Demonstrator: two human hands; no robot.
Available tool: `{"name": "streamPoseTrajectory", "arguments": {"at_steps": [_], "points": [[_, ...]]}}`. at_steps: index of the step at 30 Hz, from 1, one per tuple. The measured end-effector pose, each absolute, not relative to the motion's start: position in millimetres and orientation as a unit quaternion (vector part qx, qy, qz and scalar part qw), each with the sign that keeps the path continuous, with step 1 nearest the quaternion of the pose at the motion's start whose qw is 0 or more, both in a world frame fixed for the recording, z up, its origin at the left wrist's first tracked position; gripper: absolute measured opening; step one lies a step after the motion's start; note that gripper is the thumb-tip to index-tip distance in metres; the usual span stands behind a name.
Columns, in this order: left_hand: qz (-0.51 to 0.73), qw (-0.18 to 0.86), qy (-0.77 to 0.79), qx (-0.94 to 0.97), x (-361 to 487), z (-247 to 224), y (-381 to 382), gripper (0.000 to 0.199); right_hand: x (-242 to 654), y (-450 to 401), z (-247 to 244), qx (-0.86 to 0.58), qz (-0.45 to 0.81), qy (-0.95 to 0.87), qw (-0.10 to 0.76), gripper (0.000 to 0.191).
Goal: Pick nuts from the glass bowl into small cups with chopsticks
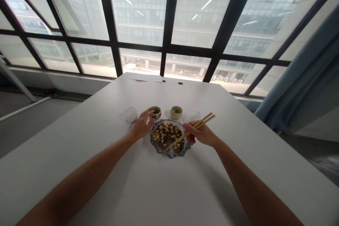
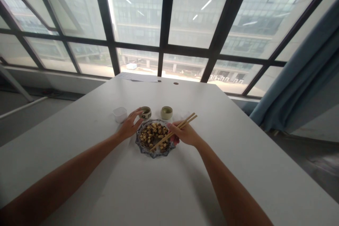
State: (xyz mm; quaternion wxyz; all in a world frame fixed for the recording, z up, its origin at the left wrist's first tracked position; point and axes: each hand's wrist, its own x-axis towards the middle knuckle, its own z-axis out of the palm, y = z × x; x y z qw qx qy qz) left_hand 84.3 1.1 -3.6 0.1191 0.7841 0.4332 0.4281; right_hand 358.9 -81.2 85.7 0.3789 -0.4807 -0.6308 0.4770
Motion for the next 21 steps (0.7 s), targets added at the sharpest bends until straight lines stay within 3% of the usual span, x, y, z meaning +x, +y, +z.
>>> {"name": "streamPoseTrajectory", "arguments": {"at_steps": [11, 13, 18, 21], "points": [[0.368, 0.152, 0.488, 0.776, 82, -12, 6, 0.055, 380, -72, 91, -0.520, 0.364, -0.582, 0.508, 0.059], [0.362, 0.157, 0.489, 0.778, 82, -12, 6, 0.055, 379, -77, 97, -0.509, 0.382, -0.591, 0.495, 0.057], [0.356, 0.168, 0.493, 0.776, 82, -12, 6, 0.055, 368, -88, 103, -0.485, 0.467, -0.650, 0.353, 0.049], [0.356, 0.170, 0.490, 0.777, 82, -12, 6, 0.055, 366, -87, 101, -0.499, 0.441, -0.654, 0.359, 0.050]]}}
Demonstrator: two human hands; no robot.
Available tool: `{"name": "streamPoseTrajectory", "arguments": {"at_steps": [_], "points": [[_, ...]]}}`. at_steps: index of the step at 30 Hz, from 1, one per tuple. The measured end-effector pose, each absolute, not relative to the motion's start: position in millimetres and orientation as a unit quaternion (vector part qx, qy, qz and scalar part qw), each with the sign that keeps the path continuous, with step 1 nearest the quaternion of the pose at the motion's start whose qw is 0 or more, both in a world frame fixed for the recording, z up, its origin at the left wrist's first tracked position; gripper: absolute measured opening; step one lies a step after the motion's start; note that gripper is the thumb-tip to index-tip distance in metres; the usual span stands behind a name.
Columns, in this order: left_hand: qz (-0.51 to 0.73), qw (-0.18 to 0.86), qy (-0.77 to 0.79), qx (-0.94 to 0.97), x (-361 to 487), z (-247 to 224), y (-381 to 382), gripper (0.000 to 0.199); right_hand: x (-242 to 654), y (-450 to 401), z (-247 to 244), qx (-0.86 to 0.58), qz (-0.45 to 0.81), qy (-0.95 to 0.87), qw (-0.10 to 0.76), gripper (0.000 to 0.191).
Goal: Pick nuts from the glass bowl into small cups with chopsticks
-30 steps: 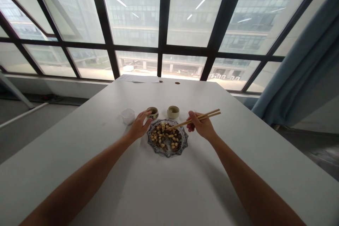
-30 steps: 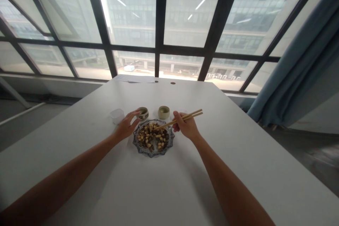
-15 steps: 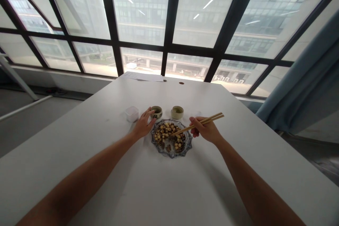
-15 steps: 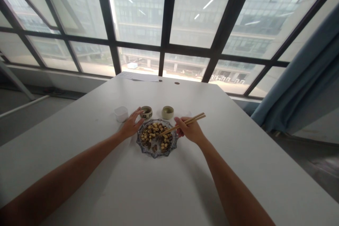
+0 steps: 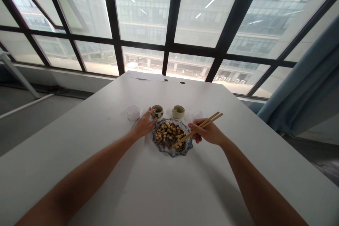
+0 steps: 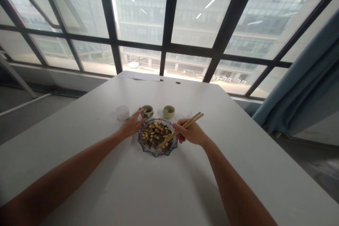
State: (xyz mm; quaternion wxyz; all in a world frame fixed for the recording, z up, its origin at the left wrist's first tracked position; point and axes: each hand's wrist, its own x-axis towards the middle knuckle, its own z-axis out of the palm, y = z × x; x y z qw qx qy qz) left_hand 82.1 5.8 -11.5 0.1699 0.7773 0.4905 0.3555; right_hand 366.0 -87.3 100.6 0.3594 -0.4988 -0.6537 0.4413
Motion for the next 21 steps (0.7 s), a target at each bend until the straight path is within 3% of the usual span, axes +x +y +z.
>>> {"name": "streamPoseTrajectory", "arguments": {"at_steps": [7, 16, 21], "points": [[0.355, 0.167, 0.487, 0.780, 82, -11, 5, 0.055, 376, -85, 104, -0.519, 0.366, -0.628, 0.450, 0.054], [0.357, 0.163, 0.484, 0.782, 81, -15, 8, 0.056, 369, -100, 117, -0.472, 0.316, -0.742, 0.356, 0.048], [0.364, 0.170, 0.481, 0.779, 81, -17, 10, 0.056, 361, -101, 117, -0.472, 0.331, -0.737, 0.353, 0.048]]}}
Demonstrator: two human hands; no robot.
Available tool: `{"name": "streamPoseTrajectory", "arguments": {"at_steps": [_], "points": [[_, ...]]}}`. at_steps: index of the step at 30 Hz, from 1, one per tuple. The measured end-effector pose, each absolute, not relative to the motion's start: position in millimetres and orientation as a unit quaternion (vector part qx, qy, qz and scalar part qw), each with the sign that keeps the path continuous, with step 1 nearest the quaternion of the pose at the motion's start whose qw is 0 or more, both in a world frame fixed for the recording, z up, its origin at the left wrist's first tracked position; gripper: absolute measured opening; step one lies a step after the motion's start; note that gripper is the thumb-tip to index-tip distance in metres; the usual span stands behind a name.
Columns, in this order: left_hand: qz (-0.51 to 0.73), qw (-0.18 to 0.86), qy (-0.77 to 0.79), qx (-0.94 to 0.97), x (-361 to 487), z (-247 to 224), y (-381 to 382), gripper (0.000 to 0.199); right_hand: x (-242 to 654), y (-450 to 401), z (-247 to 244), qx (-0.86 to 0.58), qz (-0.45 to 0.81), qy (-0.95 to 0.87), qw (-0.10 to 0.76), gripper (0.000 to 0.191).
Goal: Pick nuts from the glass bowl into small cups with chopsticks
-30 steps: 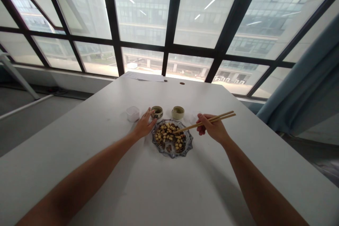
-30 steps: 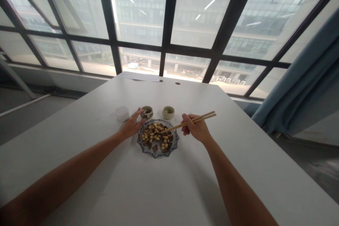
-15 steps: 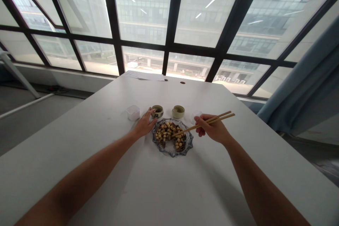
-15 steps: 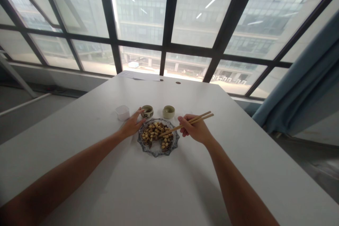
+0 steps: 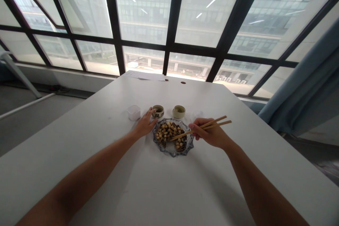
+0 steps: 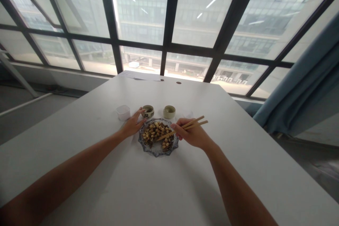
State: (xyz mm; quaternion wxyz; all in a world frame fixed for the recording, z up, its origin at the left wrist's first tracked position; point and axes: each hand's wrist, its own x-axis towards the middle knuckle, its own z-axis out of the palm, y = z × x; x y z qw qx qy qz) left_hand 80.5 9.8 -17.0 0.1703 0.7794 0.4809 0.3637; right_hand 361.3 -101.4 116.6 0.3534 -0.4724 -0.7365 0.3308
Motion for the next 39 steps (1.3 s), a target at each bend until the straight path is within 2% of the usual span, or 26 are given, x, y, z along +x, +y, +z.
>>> {"name": "streamPoseTrajectory", "arguments": {"at_steps": [9, 13, 19, 23, 27, 30, 32, 34, 36, 39], "points": [[0.384, 0.167, 0.475, 0.774, 81, -22, 13, 0.055, 352, -98, 104, -0.487, 0.378, -0.707, 0.347, 0.048], [0.385, 0.166, 0.473, 0.775, 81, -21, 12, 0.053, 358, -95, 104, -0.492, 0.385, -0.685, 0.375, 0.050], [0.409, 0.160, 0.466, 0.769, 81, -24, 17, 0.052, 374, -79, 99, -0.505, 0.378, -0.605, 0.486, 0.055], [0.429, 0.168, 0.480, 0.746, 84, -23, 21, 0.061, 386, -66, 90, -0.501, 0.389, -0.532, 0.561, 0.056], [0.440, 0.070, 0.455, 0.771, 79, 7, 9, 0.051, 395, -56, 81, -0.489, 0.401, -0.495, 0.595, 0.054], [0.365, -0.065, 0.488, 0.790, 62, 37, -2, 0.048, 399, -53, 78, -0.485, 0.405, -0.481, 0.608, 0.054], [0.296, -0.114, 0.563, 0.763, 47, 49, -4, 0.060, 399, -53, 77, -0.484, 0.408, -0.474, 0.612, 0.054], [0.216, -0.097, 0.638, 0.733, 32, 52, 0, 0.072, 398, -53, 78, -0.485, 0.413, -0.470, 0.611, 0.054], [0.153, -0.044, 0.682, 0.714, 20, 50, 6, 0.075, 398, -54, 79, -0.482, 0.417, -0.469, 0.611, 0.054], [0.149, -0.018, 0.676, 0.722, 13, 47, 12, 0.072, 398, -54, 80, -0.478, 0.416, -0.471, 0.614, 0.054]]}}
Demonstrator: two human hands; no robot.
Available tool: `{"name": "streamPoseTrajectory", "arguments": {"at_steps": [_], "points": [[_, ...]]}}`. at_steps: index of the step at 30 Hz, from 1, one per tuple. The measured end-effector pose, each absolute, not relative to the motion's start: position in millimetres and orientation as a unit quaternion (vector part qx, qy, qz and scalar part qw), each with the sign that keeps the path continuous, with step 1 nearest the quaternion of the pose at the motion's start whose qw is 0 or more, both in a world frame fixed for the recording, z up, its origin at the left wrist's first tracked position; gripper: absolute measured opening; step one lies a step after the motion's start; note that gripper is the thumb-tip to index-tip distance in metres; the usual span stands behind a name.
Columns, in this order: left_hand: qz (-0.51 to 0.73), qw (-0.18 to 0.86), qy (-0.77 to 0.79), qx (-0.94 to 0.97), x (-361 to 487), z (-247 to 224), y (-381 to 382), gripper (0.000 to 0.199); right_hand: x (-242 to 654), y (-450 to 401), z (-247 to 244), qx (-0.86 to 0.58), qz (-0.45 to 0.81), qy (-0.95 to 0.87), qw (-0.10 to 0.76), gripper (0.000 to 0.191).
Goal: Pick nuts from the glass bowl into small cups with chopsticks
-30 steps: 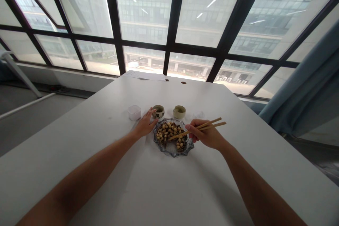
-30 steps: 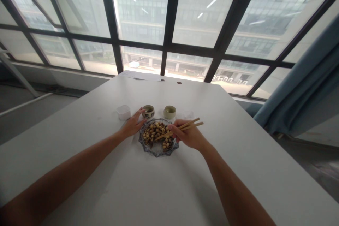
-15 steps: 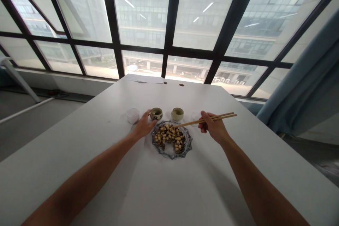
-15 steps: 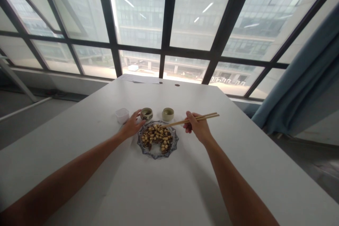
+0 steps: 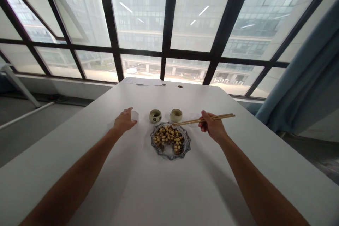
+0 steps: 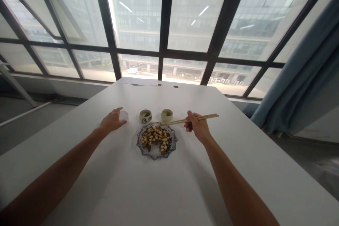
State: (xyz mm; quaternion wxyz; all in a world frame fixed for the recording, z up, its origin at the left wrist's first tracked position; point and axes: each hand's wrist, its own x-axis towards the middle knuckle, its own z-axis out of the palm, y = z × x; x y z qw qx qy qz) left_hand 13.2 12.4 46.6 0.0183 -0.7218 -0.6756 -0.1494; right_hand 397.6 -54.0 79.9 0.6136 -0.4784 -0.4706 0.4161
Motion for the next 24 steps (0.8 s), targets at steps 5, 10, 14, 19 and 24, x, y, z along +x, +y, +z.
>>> {"name": "streamPoseTrajectory", "arguments": {"at_steps": [5, 10, 14, 19, 24], "points": [[-0.235, 0.129, -0.547, -0.793, 20, 46, 9, 0.072, 397, -55, 82, -0.475, 0.419, -0.473, 0.613, 0.056], [-0.267, 0.143, -0.503, -0.809, 23, 38, 8, 0.068, 397, -57, 83, -0.477, 0.412, -0.480, 0.610, 0.055], [-0.280, 0.128, -0.549, -0.777, 20, 32, 12, 0.069, 397, -57, 85, -0.475, 0.411, -0.484, 0.609, 0.054], [-0.241, 0.063, -0.665, -0.704, 8, 33, 16, 0.076, 400, -57, 86, -0.471, 0.409, -0.478, 0.618, 0.053], [-0.245, 0.080, -0.617, -0.744, 22, 39, 24, 0.081, 403, -56, 84, -0.473, 0.397, -0.486, 0.618, 0.051]]}}
